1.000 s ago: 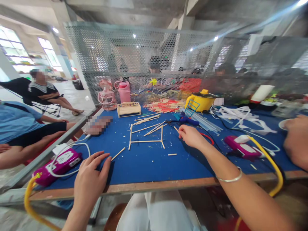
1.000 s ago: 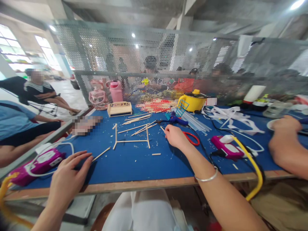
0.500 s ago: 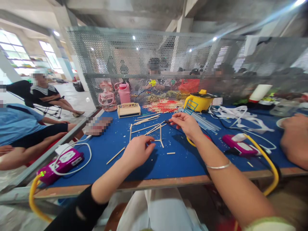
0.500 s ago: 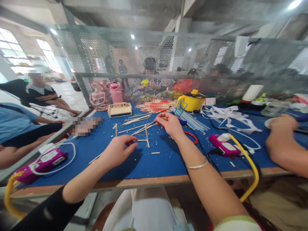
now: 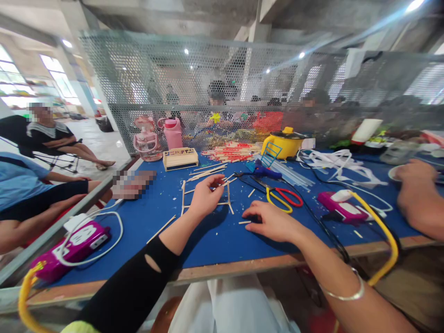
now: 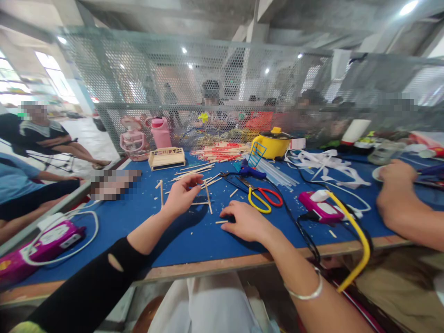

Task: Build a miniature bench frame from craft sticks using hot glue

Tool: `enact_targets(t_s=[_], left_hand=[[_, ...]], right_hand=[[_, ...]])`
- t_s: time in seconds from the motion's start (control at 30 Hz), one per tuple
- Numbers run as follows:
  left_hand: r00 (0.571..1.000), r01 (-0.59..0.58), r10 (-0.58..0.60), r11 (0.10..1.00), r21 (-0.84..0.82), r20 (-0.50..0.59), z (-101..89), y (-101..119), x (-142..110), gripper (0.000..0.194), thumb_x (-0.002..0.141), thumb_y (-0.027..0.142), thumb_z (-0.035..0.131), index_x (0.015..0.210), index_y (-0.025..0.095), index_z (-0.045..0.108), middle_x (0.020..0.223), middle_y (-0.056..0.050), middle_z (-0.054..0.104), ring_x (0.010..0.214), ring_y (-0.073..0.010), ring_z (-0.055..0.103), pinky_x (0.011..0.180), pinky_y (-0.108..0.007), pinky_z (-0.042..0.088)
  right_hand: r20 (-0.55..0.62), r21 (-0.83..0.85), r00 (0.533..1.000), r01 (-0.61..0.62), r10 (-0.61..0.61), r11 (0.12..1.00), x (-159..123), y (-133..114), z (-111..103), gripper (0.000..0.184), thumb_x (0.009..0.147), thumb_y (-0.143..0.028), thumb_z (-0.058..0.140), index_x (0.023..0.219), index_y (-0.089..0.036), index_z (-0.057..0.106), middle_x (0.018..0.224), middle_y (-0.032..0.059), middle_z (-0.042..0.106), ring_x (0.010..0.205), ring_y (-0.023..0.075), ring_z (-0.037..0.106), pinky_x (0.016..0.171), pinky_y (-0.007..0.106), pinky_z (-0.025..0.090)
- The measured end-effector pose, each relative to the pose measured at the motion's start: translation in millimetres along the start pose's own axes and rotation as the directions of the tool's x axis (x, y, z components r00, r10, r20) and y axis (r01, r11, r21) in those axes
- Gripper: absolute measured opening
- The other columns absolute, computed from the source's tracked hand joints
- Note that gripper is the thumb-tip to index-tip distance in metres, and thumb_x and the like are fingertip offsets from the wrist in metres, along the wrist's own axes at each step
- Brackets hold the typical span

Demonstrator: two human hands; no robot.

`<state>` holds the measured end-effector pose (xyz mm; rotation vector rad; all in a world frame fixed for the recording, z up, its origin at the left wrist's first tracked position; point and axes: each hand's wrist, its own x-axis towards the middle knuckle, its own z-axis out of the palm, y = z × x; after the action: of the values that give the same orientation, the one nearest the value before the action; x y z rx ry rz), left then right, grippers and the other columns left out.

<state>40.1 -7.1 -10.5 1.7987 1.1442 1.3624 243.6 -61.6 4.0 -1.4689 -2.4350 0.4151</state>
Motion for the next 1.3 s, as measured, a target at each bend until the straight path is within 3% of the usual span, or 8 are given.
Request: enact_targets(t_s=[0.1,0.2,0.3,0.43,0.57,0.7,0.9,1.3], left_hand=[[1.0,-0.004,0.005,0.996,-0.084,0.015,6.2,6,0,0.038,0.076,0.02,0.056,0.112,0.012,0.061,0.097,-0.008,0.069,0.074,-0.0119,0.059,0.066,-0.021,0.046],[1.0,-0.016,0.017,0.999,-0.041,0.026,13.2,7,5,0.03,0.078,0.027,0.056,0.101,0.012,0.068,0.088,-0.007,0.071,0.067,-0.0123,0.058,0.063,-0.023,0.045],[0.997,0.007,-0.005,0.999,-0.038,0.076,17.0,3,11,0.029,0.078,0.031,0.057,0.096,0.013,0.071,0.074,-0.004,0.07,0.059,-0.0118,0.056,0.058,-0.023,0.044],[0.992,0.01,0.002,0.995,-0.098,0.123,18.7,0,14,0.033,0.077,0.031,0.06,0.103,0.013,0.068,0.07,-0.003,0.069,0.057,-0.0112,0.057,0.058,-0.023,0.046],[0.989,-0.001,0.02,0.992,-0.13,0.143,19.0,0,11,0.03,0.078,0.03,0.059,0.1,0.013,0.069,0.082,-0.006,0.072,0.067,-0.0134,0.062,0.066,-0.024,0.05],[0.99,-0.013,0.035,0.988,-0.155,0.14,17.6,-2,9,0.028,0.081,0.03,0.056,0.1,0.014,0.07,0.093,-0.006,0.072,0.078,-0.0159,0.065,0.072,-0.025,0.052],[0.989,0.024,0.002,0.984,-0.176,0.145,16.3,-7,11,0.033,0.081,0.027,0.055,0.108,0.012,0.066,0.087,-0.006,0.071,0.067,-0.0129,0.063,0.068,-0.025,0.052],[0.985,0.076,-0.027,0.957,-0.279,0.173,17.3,-8,9,0.028,0.08,0.028,0.057,0.099,0.012,0.07,0.085,-0.006,0.071,0.065,-0.0108,0.062,0.066,-0.022,0.052]], right_hand=[[-0.066,0.006,0.998,0.007,-0.007,1.0,-11,-6,9,0.016,0.079,-0.031,0.059,0.082,-0.021,0.072,0.088,0.0053,0.063,0.079,0.0166,0.059,0.07,0.026,0.043],[-0.104,0.054,0.995,0.014,-0.008,0.998,-12,-5,13,0.017,0.081,-0.027,0.055,0.073,-0.02,0.069,0.083,0.0043,0.064,0.077,0.0161,0.059,0.071,0.027,0.043],[-0.174,0.226,0.983,-0.019,0.06,0.974,-9,-5,12,0.019,0.084,-0.03,0.05,0.077,-0.019,0.063,0.075,0.0019,0.065,0.069,0.0148,0.06,0.065,0.027,0.044],[-0.24,0.583,0.941,-0.058,0.24,0.811,2,-13,2,0.016,0.084,-0.032,0.048,0.09,-0.019,0.055,0.06,-0.0029,0.06,0.051,0.0113,0.055,0.051,0.023,0.044],[-0.26,0.695,0.942,0.03,0.213,0.718,23,-27,-10,0.019,0.079,-0.032,0.056,0.088,-0.017,0.057,0.068,0.0003,0.064,0.059,0.0114,0.06,0.054,0.022,0.047],[-0.314,0.672,0.94,0.123,0.131,0.73,38,-30,-7,0.016,0.078,-0.03,0.059,0.087,-0.016,0.06,0.074,0.002,0.067,0.066,0.0128,0.063,0.061,0.024,0.05],[-0.553,0.365,0.832,0.186,0.051,0.912,39,-18,16,0.012,0.079,-0.027,0.06,0.081,-0.019,0.068,0.075,0.002,0.069,0.064,0.0133,0.061,0.06,0.024,0.047],[-0.624,0.321,0.781,0.21,0.039,0.924,36,-19,21,0.007,0.077,-0.023,0.063,0.077,-0.019,0.068,0.073,0.0016,0.071,0.062,0.013,0.063,0.059,0.022,0.048]])
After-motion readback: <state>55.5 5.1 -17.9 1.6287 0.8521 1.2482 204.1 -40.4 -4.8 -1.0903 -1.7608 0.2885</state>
